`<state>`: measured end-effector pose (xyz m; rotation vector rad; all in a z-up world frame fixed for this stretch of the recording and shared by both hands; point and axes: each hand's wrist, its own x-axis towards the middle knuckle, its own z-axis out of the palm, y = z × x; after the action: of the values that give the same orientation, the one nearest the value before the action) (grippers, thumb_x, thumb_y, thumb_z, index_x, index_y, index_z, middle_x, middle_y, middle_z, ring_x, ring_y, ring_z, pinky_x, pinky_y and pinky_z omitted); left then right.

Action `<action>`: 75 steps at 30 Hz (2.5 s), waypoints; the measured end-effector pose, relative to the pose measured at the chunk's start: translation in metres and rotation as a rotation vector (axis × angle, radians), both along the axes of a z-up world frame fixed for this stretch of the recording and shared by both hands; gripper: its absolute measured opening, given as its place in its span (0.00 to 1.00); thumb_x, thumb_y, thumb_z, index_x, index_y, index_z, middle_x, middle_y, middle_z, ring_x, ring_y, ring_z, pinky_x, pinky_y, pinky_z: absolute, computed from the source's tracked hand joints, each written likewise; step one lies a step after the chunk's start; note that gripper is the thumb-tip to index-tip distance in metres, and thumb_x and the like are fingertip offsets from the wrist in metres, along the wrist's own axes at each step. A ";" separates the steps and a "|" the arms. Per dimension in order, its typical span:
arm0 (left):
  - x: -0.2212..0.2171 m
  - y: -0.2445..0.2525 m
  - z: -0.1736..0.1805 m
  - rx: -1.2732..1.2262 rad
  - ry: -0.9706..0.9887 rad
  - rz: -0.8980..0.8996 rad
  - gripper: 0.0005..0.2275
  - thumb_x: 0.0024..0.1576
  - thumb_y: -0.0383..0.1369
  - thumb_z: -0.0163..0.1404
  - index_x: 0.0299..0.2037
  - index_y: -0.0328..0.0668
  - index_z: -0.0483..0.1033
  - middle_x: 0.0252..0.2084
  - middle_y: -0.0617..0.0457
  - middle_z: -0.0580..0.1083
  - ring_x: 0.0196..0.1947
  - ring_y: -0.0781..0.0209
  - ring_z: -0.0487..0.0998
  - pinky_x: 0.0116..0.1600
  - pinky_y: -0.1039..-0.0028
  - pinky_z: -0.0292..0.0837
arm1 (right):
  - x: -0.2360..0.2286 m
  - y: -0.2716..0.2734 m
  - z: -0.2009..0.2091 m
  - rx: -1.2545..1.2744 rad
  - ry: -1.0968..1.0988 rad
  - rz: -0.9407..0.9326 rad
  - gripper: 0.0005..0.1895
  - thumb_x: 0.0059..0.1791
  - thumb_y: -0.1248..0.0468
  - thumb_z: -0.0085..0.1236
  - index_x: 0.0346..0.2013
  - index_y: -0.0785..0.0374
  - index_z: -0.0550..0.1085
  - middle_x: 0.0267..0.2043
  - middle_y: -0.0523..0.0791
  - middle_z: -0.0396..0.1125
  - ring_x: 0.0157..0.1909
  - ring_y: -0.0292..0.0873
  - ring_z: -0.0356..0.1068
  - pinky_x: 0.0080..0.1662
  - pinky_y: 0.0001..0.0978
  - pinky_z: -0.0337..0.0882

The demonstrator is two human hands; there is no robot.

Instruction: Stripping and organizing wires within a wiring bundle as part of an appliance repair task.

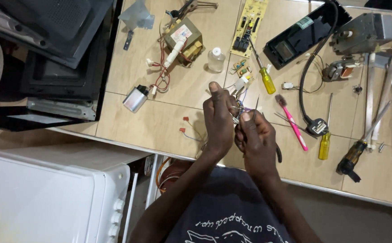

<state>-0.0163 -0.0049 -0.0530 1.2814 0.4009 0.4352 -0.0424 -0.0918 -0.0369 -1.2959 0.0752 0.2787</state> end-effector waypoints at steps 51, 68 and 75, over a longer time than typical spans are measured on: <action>0.009 0.011 0.031 -0.064 -0.150 -0.121 0.34 0.60 0.62 0.21 0.10 0.47 0.59 0.11 0.57 0.58 0.18 0.61 0.64 0.49 0.67 0.68 | -0.017 -0.046 0.061 -0.820 -0.430 0.254 0.12 0.55 0.61 0.55 0.45 0.64 0.82 0.35 0.45 0.74 0.33 0.38 0.69 0.35 0.30 0.64; 0.005 0.007 0.026 0.000 -0.277 -0.200 0.33 0.62 0.61 0.22 0.14 0.47 0.59 0.14 0.58 0.57 0.20 0.65 0.57 0.34 0.70 0.56 | -0.017 -0.051 0.070 -0.724 -0.322 0.324 0.12 0.56 0.63 0.54 0.46 0.69 0.81 0.32 0.47 0.73 0.27 0.37 0.66 0.29 0.30 0.64; 0.006 0.004 0.018 0.020 -0.321 -0.203 0.33 0.63 0.60 0.22 0.14 0.45 0.58 0.15 0.57 0.57 0.20 0.62 0.58 0.39 0.68 0.60 | -0.022 -0.050 0.071 -0.696 -0.291 0.342 0.12 0.57 0.64 0.54 0.47 0.68 0.81 0.35 0.46 0.74 0.31 0.35 0.64 0.31 0.28 0.63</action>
<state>-0.0099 -0.0011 -0.0348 1.2315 -0.0040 0.4636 -0.0641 -0.1421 0.0338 -2.0330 -0.3277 0.3689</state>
